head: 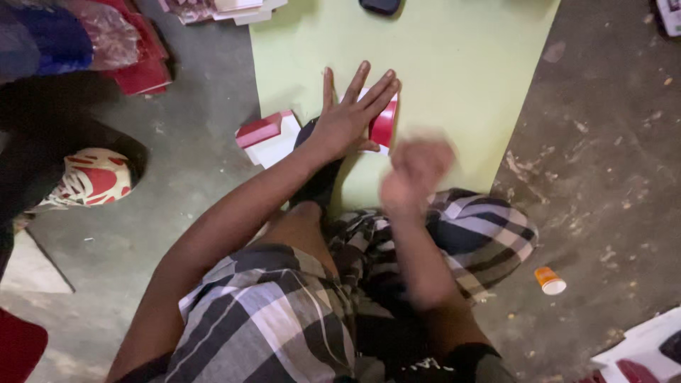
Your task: The person sits on the floor and assembles small red and white paper packs by folding the red paper around a white insert. They repeatedly pick up a red sheet, wrap it around a white piece, fold the edges, and place the finished pack into a growing stack.
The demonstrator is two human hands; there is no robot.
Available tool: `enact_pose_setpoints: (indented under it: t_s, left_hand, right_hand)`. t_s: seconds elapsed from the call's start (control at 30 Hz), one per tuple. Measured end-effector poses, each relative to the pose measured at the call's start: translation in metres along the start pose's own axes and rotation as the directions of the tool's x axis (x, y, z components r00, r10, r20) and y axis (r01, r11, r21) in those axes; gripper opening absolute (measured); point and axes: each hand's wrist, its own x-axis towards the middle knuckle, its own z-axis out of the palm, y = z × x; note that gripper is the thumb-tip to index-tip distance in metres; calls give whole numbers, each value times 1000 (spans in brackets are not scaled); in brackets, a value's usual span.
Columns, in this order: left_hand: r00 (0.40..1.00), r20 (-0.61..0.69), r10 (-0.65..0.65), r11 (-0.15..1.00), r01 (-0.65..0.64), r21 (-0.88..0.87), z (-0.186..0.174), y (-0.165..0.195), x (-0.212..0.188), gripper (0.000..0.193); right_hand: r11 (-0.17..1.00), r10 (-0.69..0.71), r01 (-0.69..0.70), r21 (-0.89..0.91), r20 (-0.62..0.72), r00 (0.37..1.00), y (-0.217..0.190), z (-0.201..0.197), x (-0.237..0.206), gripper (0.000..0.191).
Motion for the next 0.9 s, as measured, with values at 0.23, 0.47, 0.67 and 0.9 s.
enact_pose_setpoints:
  t_s: [0.23,0.47,0.67,0.9]
  left_hand:
    - [992,-19,-122,992,123,42,-8,7,-7,133]
    - [983,43,-179,983,176,56,-19,6,-16,129]
    - [992,-127,10,712,-96,-696,-36,-19,-22,101]
    - [929,-78,-361,401,79,-913,-22,-18,-53,22]
  right_hand:
    - [916,156,-61,396,-212,965,-33,-42,17,53]
    - [454,464,-293,841,58,884,43,55,48,59]
    - [759,548,-645,84,452,704,63,-4,-28,55]
    - [553,578,-823,129,651,491,25,-25,-43,84]
